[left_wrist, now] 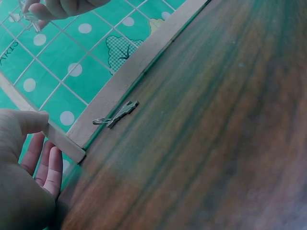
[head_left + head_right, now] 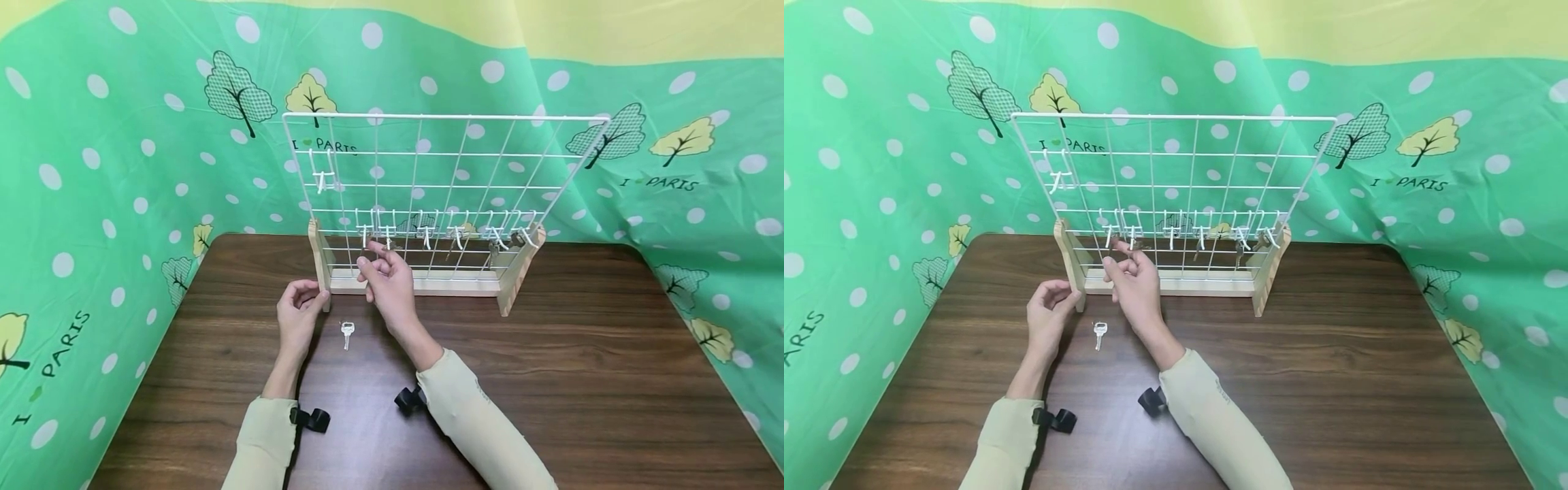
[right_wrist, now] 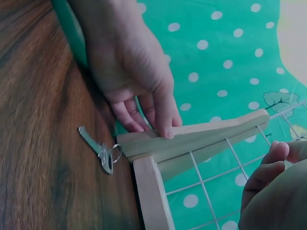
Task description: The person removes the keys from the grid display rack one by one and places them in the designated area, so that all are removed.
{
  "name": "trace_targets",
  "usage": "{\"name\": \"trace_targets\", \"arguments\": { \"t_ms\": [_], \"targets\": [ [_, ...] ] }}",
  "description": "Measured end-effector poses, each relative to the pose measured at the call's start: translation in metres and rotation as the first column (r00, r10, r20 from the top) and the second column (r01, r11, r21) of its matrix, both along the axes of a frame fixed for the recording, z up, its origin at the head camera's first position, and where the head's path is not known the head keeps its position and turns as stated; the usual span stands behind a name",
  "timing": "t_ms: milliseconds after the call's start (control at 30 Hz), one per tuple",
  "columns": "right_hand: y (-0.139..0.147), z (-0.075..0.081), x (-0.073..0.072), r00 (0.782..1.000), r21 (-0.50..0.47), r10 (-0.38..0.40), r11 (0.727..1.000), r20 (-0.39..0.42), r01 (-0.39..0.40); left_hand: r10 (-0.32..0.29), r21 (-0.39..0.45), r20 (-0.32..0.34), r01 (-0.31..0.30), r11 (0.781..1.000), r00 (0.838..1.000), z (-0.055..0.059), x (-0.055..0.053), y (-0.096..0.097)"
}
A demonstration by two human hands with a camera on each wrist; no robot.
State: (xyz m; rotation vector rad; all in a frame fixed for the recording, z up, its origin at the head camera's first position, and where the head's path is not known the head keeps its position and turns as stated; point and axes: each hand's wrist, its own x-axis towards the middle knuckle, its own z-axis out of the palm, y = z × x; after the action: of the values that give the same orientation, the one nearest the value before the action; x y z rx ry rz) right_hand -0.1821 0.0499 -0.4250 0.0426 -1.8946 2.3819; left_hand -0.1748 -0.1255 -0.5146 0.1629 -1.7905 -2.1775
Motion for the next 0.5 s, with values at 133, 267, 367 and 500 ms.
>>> {"name": "trace_targets", "arguments": {
  "t_ms": [133, 267, 367, 500],
  "targets": [
    [0.0003, 0.0026, 0.0012, 0.999, -0.063, 0.008, 0.998, 0.037, -0.005, -0.003, 0.0, -0.004, 0.003, 1.0, 1.0, -0.0001, 0.0005, -0.0002],
    [-0.0009, 0.0049, 0.0024, 0.998, -0.12, 0.007, 0.993, 0.061, 0.001, -0.001, 0.001, -0.002, 0.001, 1.0, 1.0, -0.0005, 0.0, -0.0008],
    [-0.0019, 0.0071, 0.003, 0.997, -0.159, -0.003, 0.987, 0.077, 0.016, 0.001, 0.0, 0.003, -0.001, 1.0, 1.0, -0.0003, -0.0002, -0.0007],
    [-0.0024, 0.0095, 0.005, 0.997, -0.184, -0.015, 0.982, 0.078, 0.029, -0.001, -0.004, 0.009, 0.001, 1.0, 1.0, 0.0006, 0.0002, -0.0004]
  ]
}}
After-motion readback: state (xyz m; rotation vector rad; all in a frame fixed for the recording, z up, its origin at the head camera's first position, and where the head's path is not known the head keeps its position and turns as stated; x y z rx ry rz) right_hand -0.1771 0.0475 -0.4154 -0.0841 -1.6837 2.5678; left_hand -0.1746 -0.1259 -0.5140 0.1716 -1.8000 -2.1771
